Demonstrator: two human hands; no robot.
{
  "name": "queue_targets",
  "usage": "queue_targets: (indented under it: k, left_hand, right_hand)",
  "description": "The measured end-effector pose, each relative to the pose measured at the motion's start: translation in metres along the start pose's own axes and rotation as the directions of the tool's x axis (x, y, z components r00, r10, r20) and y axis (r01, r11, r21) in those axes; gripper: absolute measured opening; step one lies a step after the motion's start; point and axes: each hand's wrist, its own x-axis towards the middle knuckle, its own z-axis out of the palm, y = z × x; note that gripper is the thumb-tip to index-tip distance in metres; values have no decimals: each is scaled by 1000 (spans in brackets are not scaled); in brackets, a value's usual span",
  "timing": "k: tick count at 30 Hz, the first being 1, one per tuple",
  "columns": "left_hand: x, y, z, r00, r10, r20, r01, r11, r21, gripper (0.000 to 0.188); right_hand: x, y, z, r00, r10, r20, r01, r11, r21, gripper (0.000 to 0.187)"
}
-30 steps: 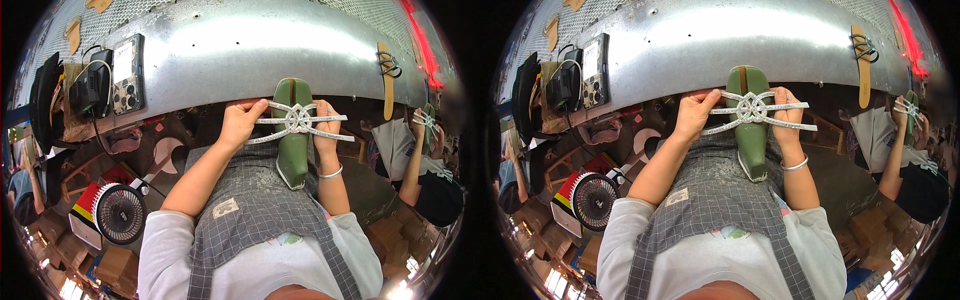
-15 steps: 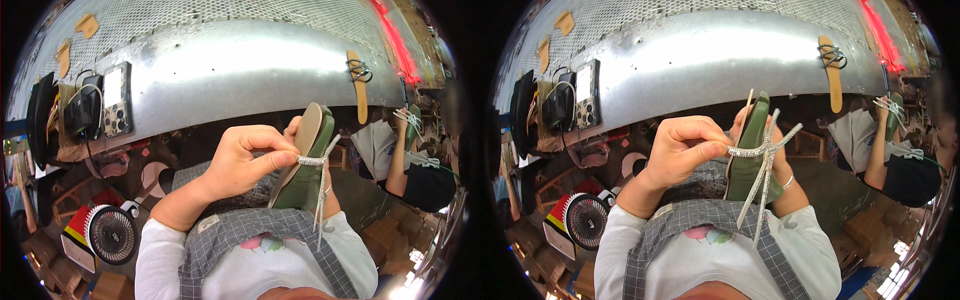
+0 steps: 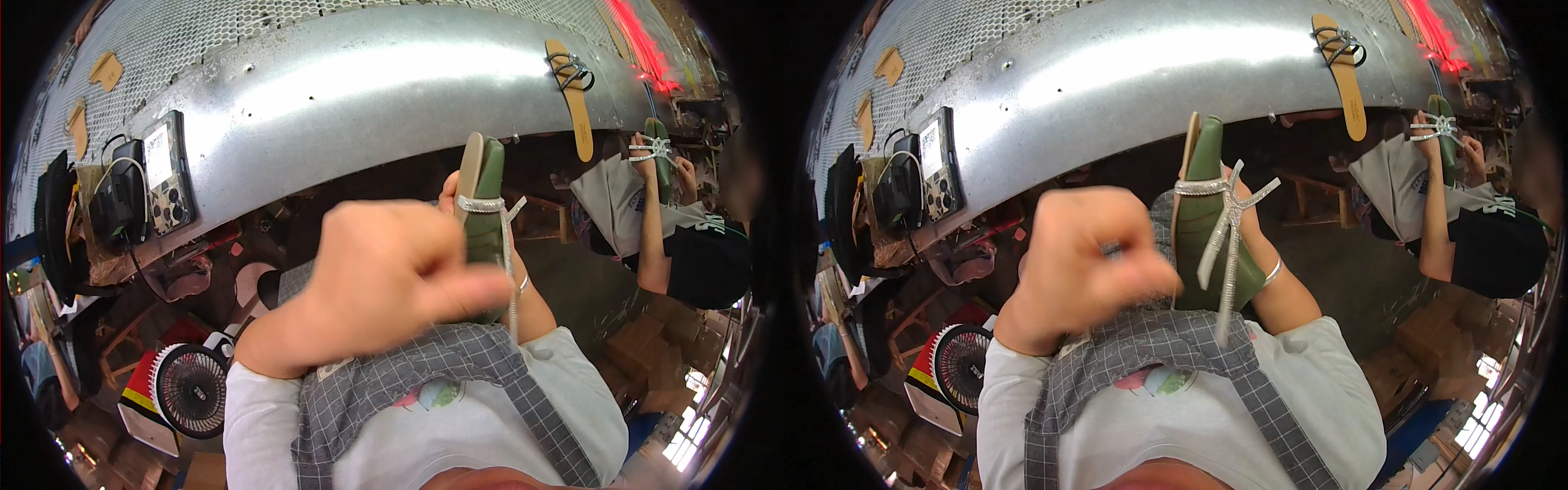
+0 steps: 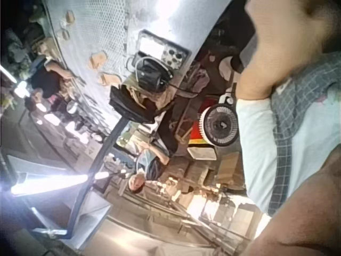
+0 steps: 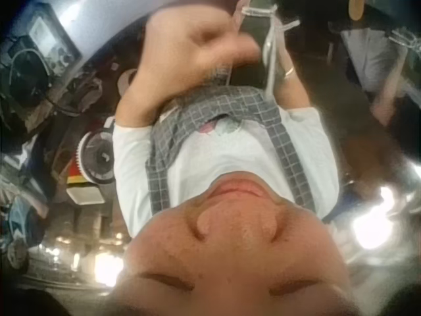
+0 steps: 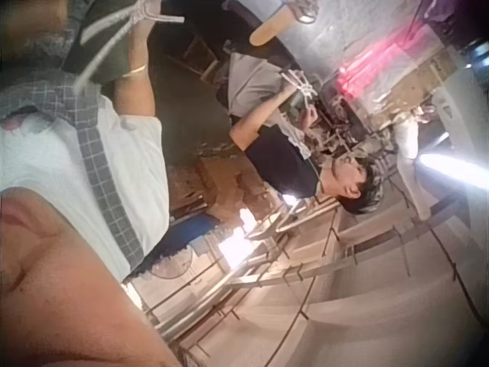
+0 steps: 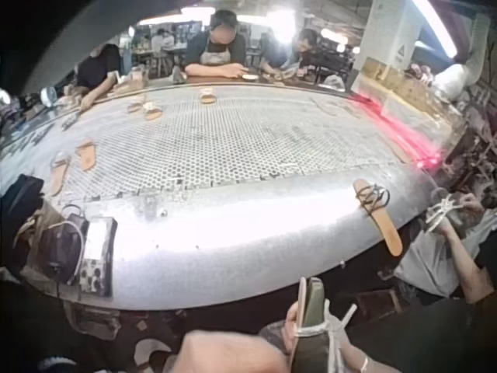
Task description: The person assembles sandals by taking insoles, decorative straps, and shoe lasts, then fitting the straps and insoles onto the shoe lasts by hand.
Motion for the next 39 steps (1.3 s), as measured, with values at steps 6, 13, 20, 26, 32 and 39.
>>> queue_targets:
  k: [6,13,20,26,32,39]
  left_hand:
    - [-17,10,13,1000,12,-11,-10,983,182,13]
    - [-30,-26,30,986,-127,-111,136,988,75,16]
    - [-16,-51,33,867,-433,247,497,701,-512,23]
    - [-3,-41,16,926,-359,118,365,930,-41,38]
    - [-20,27,33,974,9,227,1,999,-47,23]
    - [-43,-14,44,989,-105,100,99,993,66,11]
  right_hand:
    - [2,1,-12,990,-26,137,16,997,77,30]
    - [4,2,-15,977,-21,211,-11,988,152,29]
    - [1,0,3,968,104,228,-104,994,-12,27]
    - [1,-2,-5,978,-2,209,-5,1000,31,27]
    - [9,4,-25,960,-53,274,30,996,88,36]
    - [-2,-4,-28,957,-115,265,83,988,128,33]
